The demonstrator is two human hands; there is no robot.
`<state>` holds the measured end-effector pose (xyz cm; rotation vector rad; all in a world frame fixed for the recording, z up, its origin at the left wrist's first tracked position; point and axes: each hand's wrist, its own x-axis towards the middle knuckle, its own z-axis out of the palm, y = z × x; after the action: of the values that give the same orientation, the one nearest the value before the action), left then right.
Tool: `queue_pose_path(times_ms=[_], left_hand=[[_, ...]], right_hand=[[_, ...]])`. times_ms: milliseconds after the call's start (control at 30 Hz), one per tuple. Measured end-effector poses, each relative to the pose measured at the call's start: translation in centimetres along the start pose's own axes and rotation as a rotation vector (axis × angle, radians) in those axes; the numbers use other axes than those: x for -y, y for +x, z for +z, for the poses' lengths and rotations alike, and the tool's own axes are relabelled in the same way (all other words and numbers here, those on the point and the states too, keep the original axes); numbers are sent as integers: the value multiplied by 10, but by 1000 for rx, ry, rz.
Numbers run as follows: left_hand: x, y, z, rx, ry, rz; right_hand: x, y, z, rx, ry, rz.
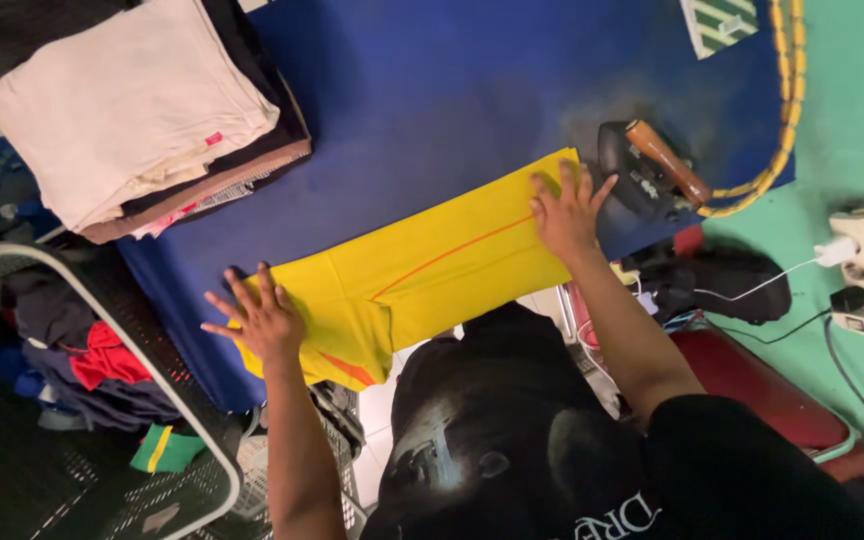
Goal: The person irons a white shirt, then a yellow shirt, and finally a dark shirt on a blue ironing board. They fold each garment after ironing and stack them on the board. The person uses a steam iron and handles the clothes by hand.
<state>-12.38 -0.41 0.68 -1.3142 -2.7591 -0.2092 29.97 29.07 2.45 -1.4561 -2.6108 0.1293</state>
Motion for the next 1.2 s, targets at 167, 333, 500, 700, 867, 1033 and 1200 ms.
queue_pose_path(times_ms=[167, 333, 500, 700, 867, 1033, 1200], left_hand=[[6, -58, 12, -144, 134, 23], [18, -143, 0, 221, 20, 279], [4, -155, -21, 183, -62, 226], [3, -139, -47, 127, -283, 273], [15, -154, -34, 11, -132, 424], [20, -137, -21, 41, -181, 464], [19, -74, -16, 143, -845, -43]], right_hand=[[19, -16, -27, -85, 7, -94], [81, -34, -10, -7, 306, -429], [180, -48, 21, 195, 585, -814], [252, -65, 26, 345, 240, -839], [258, -72, 12, 157, 307, -835], [264, -67, 16, 97, 365, -794], [277, -38, 37, 165, 1002, -71]])
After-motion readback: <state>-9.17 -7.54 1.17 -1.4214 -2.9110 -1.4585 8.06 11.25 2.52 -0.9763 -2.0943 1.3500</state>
